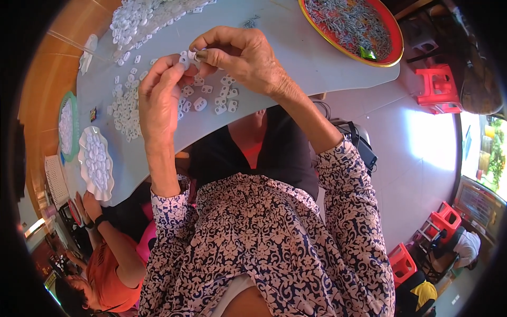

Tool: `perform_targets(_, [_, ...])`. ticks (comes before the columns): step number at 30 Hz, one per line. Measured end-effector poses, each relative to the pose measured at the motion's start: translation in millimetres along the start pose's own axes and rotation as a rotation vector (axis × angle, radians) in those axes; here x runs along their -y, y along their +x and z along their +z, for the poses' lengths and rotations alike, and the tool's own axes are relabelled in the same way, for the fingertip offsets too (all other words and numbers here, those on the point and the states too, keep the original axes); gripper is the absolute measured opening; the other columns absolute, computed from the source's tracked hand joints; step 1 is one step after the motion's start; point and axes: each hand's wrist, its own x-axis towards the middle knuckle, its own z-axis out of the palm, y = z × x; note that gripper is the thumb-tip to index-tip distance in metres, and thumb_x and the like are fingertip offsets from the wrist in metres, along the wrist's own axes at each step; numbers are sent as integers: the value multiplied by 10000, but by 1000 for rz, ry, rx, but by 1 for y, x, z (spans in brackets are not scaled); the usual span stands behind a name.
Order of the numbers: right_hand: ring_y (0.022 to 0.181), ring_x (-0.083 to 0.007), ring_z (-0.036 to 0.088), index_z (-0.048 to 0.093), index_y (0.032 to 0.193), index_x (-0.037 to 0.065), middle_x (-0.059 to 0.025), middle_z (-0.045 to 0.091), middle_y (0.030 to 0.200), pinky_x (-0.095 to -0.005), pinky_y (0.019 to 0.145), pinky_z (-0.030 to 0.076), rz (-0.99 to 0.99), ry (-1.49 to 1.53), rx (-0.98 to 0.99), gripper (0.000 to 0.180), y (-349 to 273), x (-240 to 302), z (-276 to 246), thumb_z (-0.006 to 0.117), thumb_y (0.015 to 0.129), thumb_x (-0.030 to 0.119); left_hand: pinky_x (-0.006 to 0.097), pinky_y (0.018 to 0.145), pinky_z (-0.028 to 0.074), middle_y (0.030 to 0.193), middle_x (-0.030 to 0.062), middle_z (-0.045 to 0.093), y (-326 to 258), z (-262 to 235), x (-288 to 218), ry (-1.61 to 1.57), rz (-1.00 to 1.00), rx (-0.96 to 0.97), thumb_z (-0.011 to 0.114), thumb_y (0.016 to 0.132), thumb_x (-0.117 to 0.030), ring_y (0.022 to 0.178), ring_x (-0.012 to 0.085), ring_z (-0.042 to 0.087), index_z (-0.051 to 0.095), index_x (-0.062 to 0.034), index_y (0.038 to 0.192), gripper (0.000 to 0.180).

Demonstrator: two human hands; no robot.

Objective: Manually assembling small white plastic components by inserting metal pins into them at a workspace table.

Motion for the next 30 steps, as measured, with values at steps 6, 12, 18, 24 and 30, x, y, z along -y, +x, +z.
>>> perform_targets(6, [742, -88, 616, 617, 984, -9, -35, 637, 819, -227, 695, 514, -94, 13, -31, 155, 3, -4, 0, 597, 896, 117, 194, 581, 408, 746, -10, 576, -3, 6, 4, 312, 135, -4, 565, 867, -112, 658, 40, 485, 619, 4, 927, 141])
perform_targets(12, [739, -85, 631, 624, 990, -3, -33, 645, 800, -225, 670, 518, -117, -44, -33, 150, 3, -3, 1, 587, 896, 107, 196, 567, 409, 779, -12, 588, -1, 3, 13, 214, 265, -6, 587, 878, -130, 649, 36, 483, 630, 3, 953, 158])
perform_targets(18, [679, -65, 586, 644, 977, -2, -19, 632, 766, -218, 638, 504, -98, -19, -78, 162, 3, -7, -1, 593, 897, 129, 225, 641, 444, 832, 30, 639, 0, 6, 17, 13, 138, 3, 586, 888, -135, 709, 84, 577, 638, 3, 966, 168])
perform_targets(24, [693, -72, 605, 635, 979, -8, -30, 646, 774, -227, 651, 521, -100, 18, -77, 178, 4, -8, 0, 597, 900, 147, 216, 649, 445, 842, 33, 638, 0, 8, 14, 24, 169, -7, 595, 889, -129, 732, 78, 579, 635, 8, 990, 175])
perform_targets(30, [743, -93, 640, 624, 969, -12, -52, 663, 813, -242, 705, 545, -47, 45, -47, 173, 5, -4, -1, 588, 907, 146, 191, 653, 425, 854, 17, 633, -1, 11, 22, 140, 348, -38, 620, 873, -105, 751, 51, 548, 618, 4, 1033, 193])
